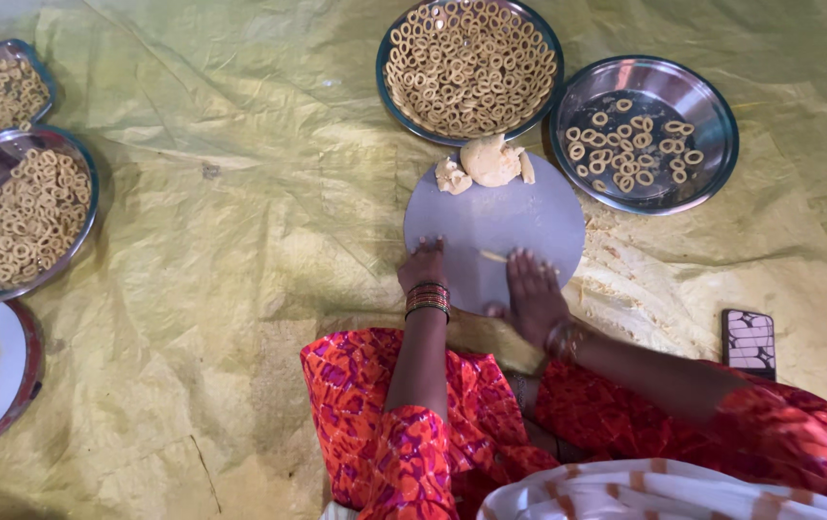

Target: The person rolls small pieces of dough into thin ropes on a round board, then joins the ends to form rings. The finished rings are placed into metal bowls nearby.

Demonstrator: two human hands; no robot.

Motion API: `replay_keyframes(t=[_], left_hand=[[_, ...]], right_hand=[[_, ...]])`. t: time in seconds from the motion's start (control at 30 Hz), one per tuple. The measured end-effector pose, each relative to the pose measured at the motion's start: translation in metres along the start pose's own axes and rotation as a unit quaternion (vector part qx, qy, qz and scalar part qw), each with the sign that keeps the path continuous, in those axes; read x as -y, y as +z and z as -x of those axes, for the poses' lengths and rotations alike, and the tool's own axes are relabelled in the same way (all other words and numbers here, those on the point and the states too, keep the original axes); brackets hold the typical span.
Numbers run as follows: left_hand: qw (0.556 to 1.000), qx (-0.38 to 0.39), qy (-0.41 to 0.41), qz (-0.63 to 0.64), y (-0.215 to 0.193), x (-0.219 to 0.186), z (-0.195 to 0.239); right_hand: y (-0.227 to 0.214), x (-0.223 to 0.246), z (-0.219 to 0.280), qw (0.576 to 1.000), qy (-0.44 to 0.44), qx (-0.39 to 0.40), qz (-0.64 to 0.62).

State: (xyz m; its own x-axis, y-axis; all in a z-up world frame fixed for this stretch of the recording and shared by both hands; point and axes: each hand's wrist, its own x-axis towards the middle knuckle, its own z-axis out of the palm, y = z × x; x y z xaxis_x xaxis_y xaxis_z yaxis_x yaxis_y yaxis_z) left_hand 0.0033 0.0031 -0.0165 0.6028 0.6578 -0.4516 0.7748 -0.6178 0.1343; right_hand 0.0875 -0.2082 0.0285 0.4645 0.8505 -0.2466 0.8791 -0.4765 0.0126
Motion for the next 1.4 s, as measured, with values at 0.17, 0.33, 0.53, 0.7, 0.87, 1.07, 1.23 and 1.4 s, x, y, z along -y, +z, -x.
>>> replay_keyframes(t=[0.17, 0.33, 0.53, 0.7, 0.87, 1.07, 1.23, 1.4], left_hand=[[1.000, -0.002, -0.002, 0.000, 0.006, -0.001, -0.008], [0.999, -0.022, 0.033, 0.004, 0.007, 0.010, -0.002], [0.997, 0.069, 0.038, -0.010, -0.017, 0.014, 0.008], [0.997, 0.048, 0.055, -0.008, -0.020, 0.016, 0.002], [0.998, 0.021, 0.063, -0.020, 0.007, 0.019, -0.016], [0.997, -0.042, 0.059, 0.026, 0.035, 0.023, -0.033], [0.997, -0.058, 0.053, 0.027, 0.046, 0.022, -0.040], [0.992, 0.004, -0.025, 0.123, 0.053, 0.016, -0.059]], right_hand=[[-0.012, -0.011, -0.010, 0.998, 0.002, 0.010, -0.057], [-0.048, -0.040, -0.076, 0.981, 0.180, -0.039, -0.060], [-0.017, -0.012, -0.034, 0.993, 0.054, -0.093, -0.045], [0.007, 0.009, 0.026, 0.998, -0.026, -0.037, 0.036], [0.000, 0.035, 0.001, 0.995, -0.073, -0.049, 0.036], [-0.027, 0.034, -0.088, 0.994, 0.072, -0.073, -0.047], [-0.020, 0.050, -0.076, 0.990, 0.075, -0.114, -0.042], [0.007, 0.076, -0.025, 0.998, -0.044, -0.037, 0.016]])
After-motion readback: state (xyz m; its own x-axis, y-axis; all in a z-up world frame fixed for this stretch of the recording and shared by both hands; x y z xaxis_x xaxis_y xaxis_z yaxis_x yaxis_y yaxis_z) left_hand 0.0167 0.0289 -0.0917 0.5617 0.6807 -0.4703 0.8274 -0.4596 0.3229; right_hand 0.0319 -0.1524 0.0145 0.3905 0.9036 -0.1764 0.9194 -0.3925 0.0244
